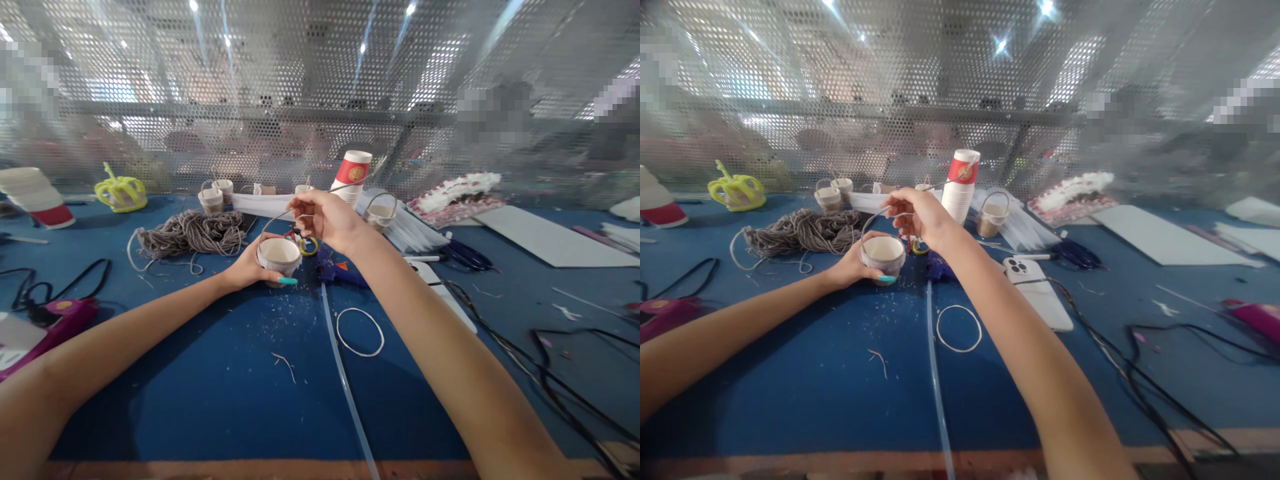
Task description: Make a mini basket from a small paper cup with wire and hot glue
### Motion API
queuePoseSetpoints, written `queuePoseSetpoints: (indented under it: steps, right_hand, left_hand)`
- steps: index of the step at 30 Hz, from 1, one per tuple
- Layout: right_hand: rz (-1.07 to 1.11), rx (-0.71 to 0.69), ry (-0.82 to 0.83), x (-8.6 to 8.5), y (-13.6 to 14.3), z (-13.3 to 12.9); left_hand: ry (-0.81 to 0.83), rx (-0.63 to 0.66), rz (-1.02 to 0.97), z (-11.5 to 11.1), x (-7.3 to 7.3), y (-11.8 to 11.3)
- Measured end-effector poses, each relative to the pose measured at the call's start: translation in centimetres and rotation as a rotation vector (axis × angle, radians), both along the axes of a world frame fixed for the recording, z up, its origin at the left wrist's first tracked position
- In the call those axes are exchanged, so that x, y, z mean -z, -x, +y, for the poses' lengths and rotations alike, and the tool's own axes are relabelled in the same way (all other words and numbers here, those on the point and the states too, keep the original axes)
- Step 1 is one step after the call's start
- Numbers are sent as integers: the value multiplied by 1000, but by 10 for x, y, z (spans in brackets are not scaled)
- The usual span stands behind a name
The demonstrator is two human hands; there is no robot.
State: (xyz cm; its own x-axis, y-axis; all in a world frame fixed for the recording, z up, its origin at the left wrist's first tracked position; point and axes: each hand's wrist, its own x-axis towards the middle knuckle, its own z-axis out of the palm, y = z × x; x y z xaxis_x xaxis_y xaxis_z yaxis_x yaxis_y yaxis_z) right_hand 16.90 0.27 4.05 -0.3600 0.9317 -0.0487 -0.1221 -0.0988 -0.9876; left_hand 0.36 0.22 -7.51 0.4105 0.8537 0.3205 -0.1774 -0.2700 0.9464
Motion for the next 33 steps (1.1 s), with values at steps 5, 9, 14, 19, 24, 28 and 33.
queuePoseSetpoints:
  steps: [5,9,14,19,24,28,33]
  right_hand:
    - [12,6,-2,-1,0,-1]
    - [12,25,8,-3,0,-1]
    - [3,30,9,-4,0,-2]
    - [2,6,-6,-2,0,0]
    - [1,7,9,-2,0,0]
    - [7,11,14,-3,0,-2]
    - [10,1,18,-2,-1,-1]
  left_hand:
    - [27,23,-60,1,2,0]
    - [23,17,-64,2,4,0]
    - [76,-20,-61,2,6,1]
    - [25,-44,13,2,3,2]
    - [-64,-53,10,2,1,3]
    - [-44,-53,-26,-1,-1,1]
    - [-31,-43,-62,-2,-2,0]
